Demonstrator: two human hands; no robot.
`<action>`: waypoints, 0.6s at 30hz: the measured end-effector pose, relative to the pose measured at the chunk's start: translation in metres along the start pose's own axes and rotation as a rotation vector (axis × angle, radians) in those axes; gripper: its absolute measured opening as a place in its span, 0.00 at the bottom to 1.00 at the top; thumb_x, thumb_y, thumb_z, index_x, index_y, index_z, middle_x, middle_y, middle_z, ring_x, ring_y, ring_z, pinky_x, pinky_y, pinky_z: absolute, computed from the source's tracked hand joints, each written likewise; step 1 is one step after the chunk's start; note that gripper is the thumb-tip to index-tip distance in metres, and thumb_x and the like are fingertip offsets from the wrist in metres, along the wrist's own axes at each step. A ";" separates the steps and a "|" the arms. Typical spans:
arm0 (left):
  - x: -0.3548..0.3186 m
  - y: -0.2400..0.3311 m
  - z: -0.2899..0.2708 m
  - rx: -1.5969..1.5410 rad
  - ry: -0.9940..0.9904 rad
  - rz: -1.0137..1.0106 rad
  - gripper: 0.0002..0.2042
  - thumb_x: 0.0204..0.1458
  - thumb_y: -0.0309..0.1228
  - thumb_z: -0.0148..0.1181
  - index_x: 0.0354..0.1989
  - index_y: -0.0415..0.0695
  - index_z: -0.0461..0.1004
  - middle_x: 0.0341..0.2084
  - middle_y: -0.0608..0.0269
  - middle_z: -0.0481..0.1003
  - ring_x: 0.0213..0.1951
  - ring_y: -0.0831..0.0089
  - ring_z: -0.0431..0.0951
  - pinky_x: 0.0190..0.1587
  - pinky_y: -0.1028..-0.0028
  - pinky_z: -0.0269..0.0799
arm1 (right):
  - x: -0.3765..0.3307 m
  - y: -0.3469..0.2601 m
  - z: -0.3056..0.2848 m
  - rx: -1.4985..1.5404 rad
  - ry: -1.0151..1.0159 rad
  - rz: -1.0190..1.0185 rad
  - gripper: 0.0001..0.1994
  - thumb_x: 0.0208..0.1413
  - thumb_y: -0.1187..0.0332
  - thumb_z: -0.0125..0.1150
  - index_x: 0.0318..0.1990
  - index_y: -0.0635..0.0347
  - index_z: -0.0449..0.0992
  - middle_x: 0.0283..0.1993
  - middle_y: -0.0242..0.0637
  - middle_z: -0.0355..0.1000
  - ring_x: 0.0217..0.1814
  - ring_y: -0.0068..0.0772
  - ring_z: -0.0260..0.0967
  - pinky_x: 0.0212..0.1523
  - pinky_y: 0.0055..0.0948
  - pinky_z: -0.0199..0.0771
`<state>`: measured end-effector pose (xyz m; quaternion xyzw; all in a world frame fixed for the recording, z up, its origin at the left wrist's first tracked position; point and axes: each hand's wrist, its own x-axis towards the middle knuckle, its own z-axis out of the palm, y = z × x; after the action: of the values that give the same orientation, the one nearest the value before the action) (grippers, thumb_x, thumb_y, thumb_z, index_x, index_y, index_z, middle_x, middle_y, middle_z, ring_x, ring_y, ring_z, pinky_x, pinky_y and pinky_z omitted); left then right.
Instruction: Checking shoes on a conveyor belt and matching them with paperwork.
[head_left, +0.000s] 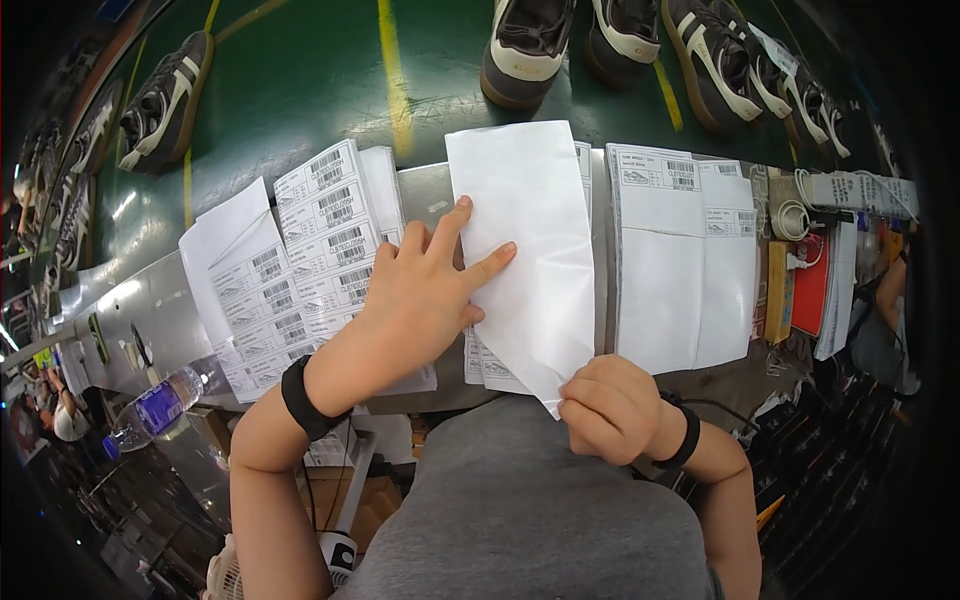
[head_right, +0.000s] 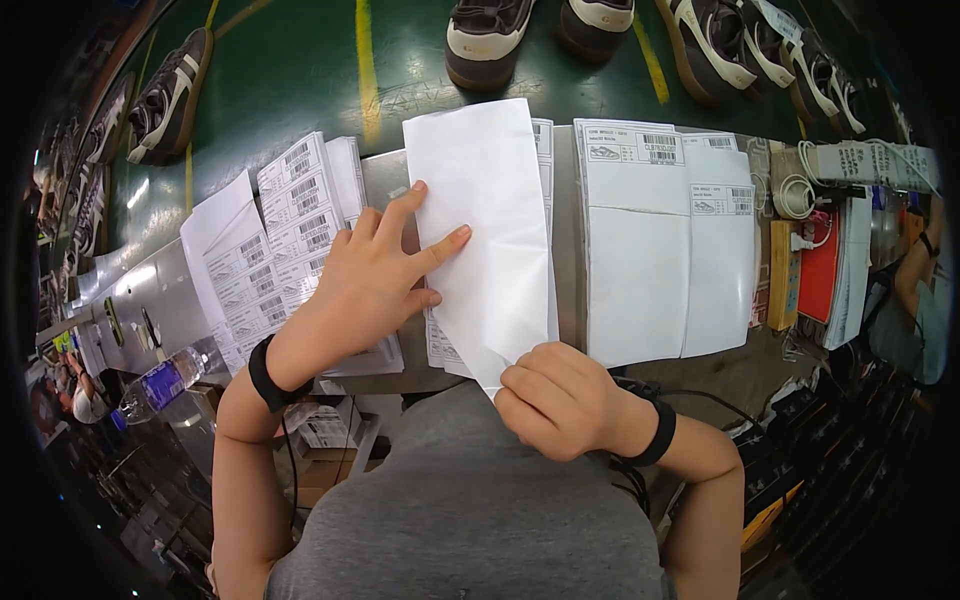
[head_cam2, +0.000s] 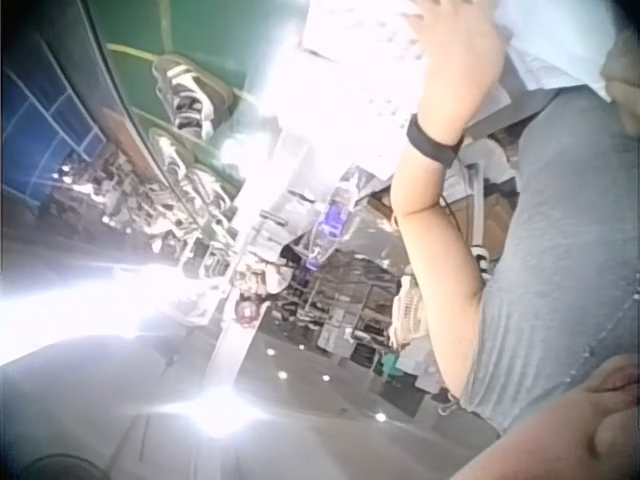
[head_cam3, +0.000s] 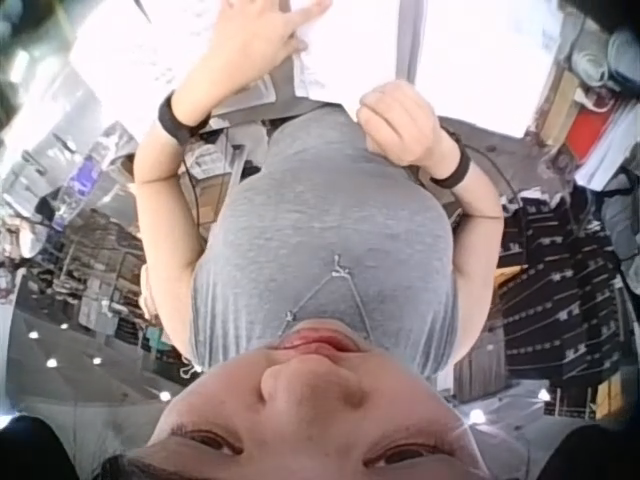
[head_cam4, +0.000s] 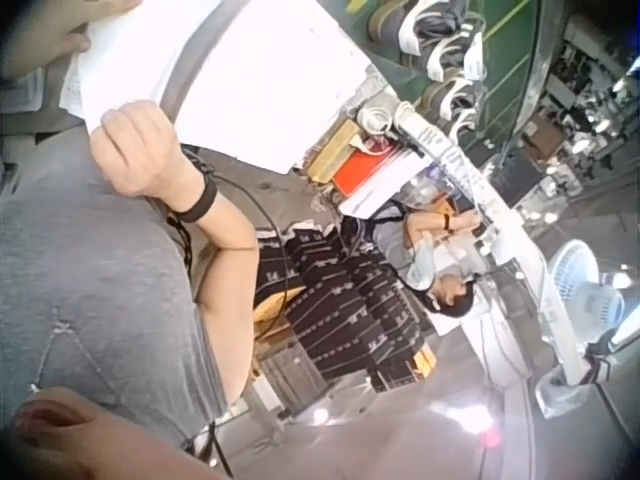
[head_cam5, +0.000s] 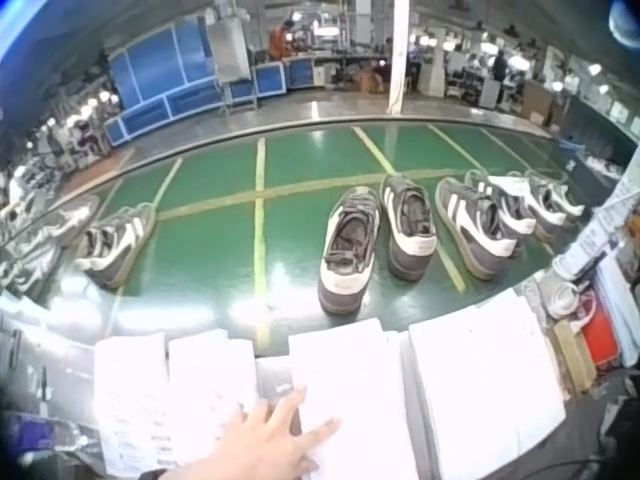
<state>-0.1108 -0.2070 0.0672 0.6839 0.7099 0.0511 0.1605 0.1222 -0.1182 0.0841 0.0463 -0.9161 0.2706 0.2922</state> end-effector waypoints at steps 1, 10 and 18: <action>0.000 0.000 -0.001 -0.005 0.003 0.006 0.35 0.39 0.37 0.72 0.62 0.68 0.69 0.64 0.47 0.57 0.47 0.57 0.68 0.46 0.62 0.69 | 0.002 0.000 -0.001 0.020 -0.014 0.007 0.09 0.36 0.76 0.62 0.28 0.68 0.72 0.30 0.42 0.69 0.27 0.35 0.69 0.27 0.29 0.72; 0.002 0.001 -0.003 -0.031 0.000 0.003 0.35 0.38 0.36 0.72 0.61 0.66 0.69 0.63 0.47 0.58 0.46 0.57 0.68 0.44 0.63 0.68 | 0.019 -0.003 -0.005 -0.009 -0.065 -0.134 0.06 0.41 0.74 0.62 0.28 0.65 0.73 0.29 0.38 0.69 0.30 0.34 0.70 0.30 0.28 0.72; 0.002 0.004 -0.005 -0.016 -0.018 0.001 0.35 0.38 0.35 0.72 0.62 0.66 0.69 0.63 0.46 0.58 0.45 0.57 0.69 0.45 0.63 0.69 | 0.030 -0.009 -0.002 -0.052 -0.105 -0.254 0.04 0.42 0.73 0.61 0.26 0.62 0.71 0.27 0.35 0.68 0.29 0.31 0.67 0.30 0.25 0.68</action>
<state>-0.1083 -0.2035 0.0732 0.6834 0.7076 0.0505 0.1723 0.1010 -0.1227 0.1065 0.1682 -0.9236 0.2049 0.2770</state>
